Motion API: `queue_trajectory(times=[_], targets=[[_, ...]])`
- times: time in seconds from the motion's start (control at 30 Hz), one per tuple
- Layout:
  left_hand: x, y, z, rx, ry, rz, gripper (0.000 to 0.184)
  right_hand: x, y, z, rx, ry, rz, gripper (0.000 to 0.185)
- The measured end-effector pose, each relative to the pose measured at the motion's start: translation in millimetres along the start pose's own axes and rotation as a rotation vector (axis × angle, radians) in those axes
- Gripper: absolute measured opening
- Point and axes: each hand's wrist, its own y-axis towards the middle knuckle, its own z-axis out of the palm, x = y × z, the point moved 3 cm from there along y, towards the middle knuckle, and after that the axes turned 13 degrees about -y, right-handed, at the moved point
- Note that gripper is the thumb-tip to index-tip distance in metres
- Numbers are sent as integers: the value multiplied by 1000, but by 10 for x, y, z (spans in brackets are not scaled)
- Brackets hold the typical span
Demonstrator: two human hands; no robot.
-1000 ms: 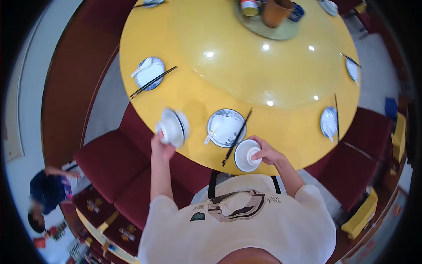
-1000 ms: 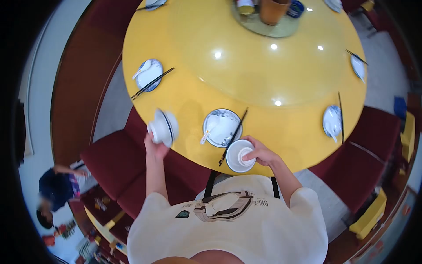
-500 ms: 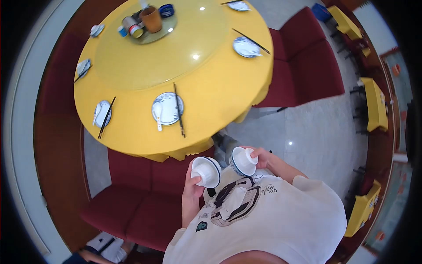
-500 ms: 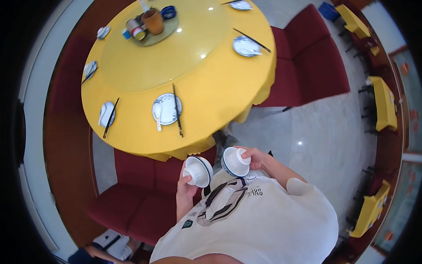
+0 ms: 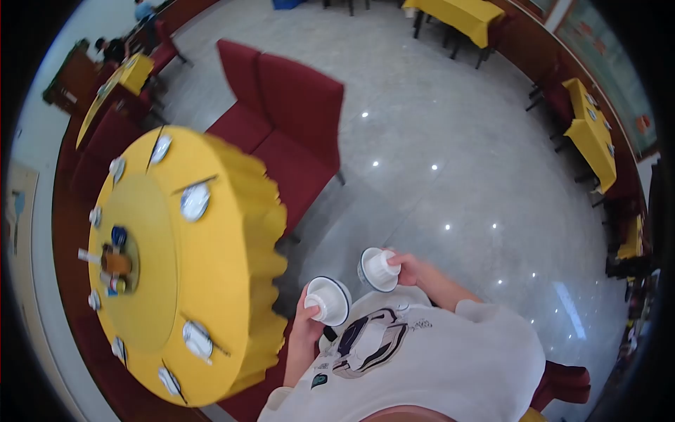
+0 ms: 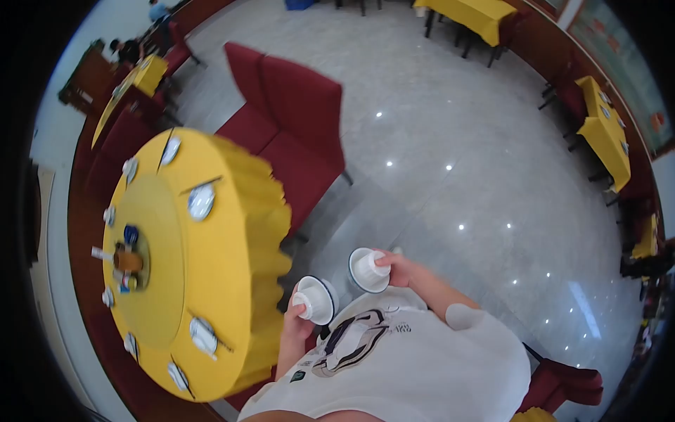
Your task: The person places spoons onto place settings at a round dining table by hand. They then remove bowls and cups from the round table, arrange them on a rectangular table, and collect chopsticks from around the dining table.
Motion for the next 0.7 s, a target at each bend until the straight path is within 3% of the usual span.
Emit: queue_trajectory(times=[0.07,0.2,0.33,0.57,0.7], targets=[[222,610,437,72,69,-122,73,472,-272,-431,-138,-11,-70,67],[779,1621,1067,-18,205,-253,64,1239,-705,-1154,-191,94,-189,65],[1079,2399,1548,20,151,-461,60,1759,-807,-1735,-265,215,-362,62],[1330,4194,2385,-15,396,-605,58,3111,-671,-2519,-462,429,-590,57],[1329,5441,2904,61,422,-642,60,4104,-509,-3039,-497,384,-654,57]])
